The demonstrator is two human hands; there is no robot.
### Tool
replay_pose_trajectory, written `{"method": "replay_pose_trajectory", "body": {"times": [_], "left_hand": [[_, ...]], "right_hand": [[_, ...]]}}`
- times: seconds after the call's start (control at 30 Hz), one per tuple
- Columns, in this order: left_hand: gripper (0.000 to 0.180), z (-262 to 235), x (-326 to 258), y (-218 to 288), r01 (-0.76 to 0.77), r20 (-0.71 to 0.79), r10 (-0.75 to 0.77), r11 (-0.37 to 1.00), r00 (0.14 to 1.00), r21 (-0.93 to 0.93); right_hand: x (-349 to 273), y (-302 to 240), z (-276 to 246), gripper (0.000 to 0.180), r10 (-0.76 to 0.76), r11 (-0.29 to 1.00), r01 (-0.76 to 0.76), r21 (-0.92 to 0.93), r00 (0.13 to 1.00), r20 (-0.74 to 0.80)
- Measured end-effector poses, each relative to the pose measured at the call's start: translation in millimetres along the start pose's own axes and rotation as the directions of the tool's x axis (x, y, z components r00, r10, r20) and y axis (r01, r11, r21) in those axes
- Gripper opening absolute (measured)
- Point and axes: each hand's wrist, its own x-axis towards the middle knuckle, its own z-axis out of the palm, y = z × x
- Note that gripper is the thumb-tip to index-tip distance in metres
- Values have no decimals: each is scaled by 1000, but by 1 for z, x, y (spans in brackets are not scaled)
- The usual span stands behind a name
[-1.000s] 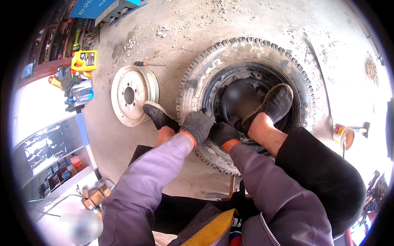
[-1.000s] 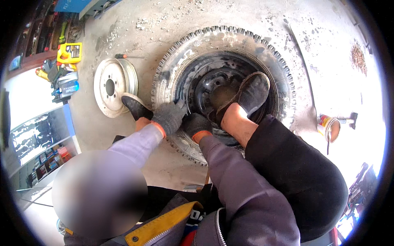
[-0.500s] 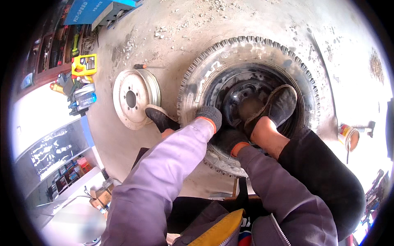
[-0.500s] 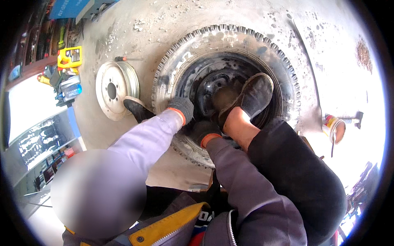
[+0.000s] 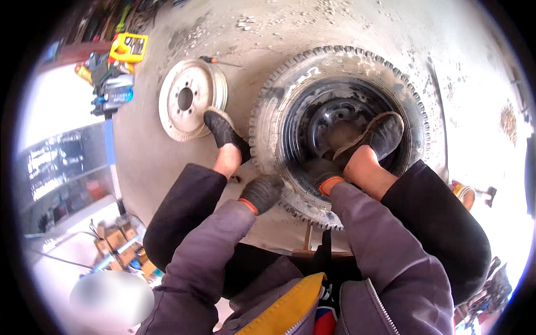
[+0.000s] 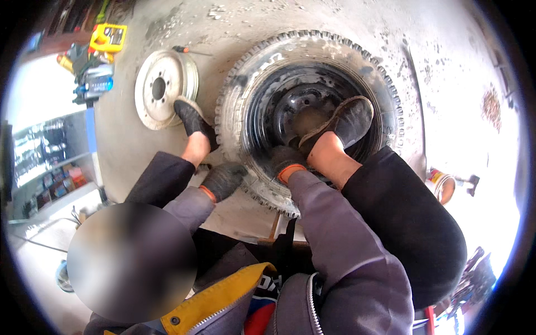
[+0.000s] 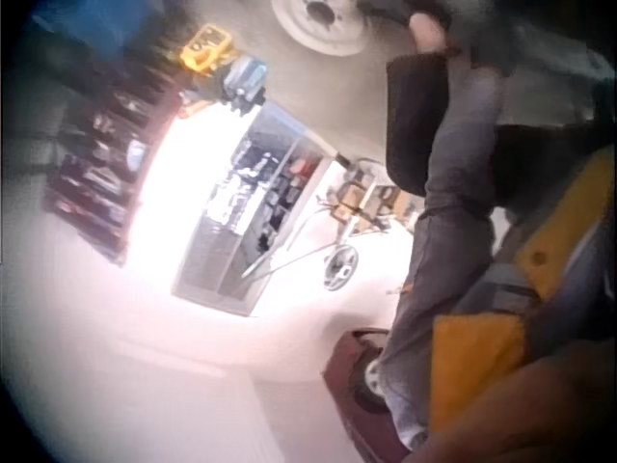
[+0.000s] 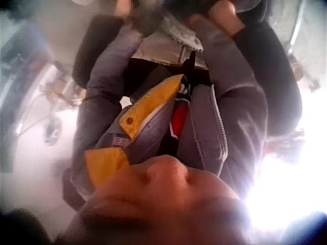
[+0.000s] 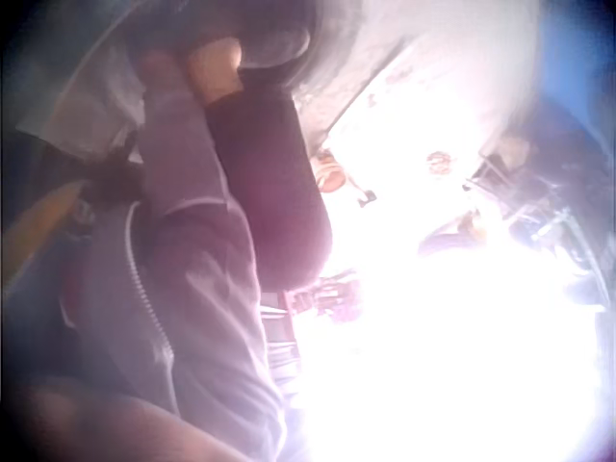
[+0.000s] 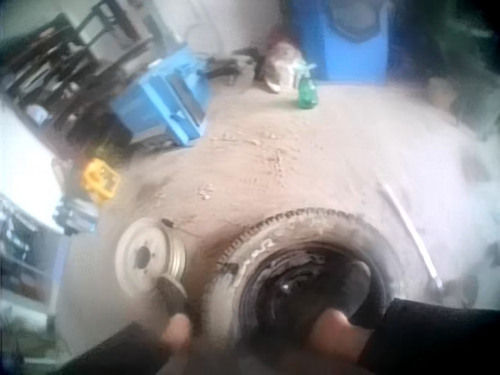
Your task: The person is repairing a tire by removing the inner tube, inspecting it, and reinserting it into the tire. They use a metal bar to pry the tire and their hands to manipulate the inner tube.
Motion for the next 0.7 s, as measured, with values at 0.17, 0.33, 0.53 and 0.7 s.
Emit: {"method": "replay_pose_trajectory", "body": {"times": [0.17, 0.33, 0.53, 0.7], "left_hand": [[24, 12, -7, 55, -110, 110, 94, 983, 990, 150], [35, -53, 6, 110, 102, 107, -122, -49, 987, -994], [54, -76, 11, 204, -477, -645, 48, 715, 763, -511], [40, -102, 71, 173, -323, -789, 37, 923, 613, -207]], "right_hand": [[-51, -50, -106, 34, -153, 661, 173, -730, 984, 96], [-164, -139, -174, 40, 177, 281, 308, 909, 914, -365], [-172, -150, -117, 45, 155, -276, 288, 917, 955, -253], [-253, -196, -97, 39, 67, 128, 444, 887, 888, -455]]}}
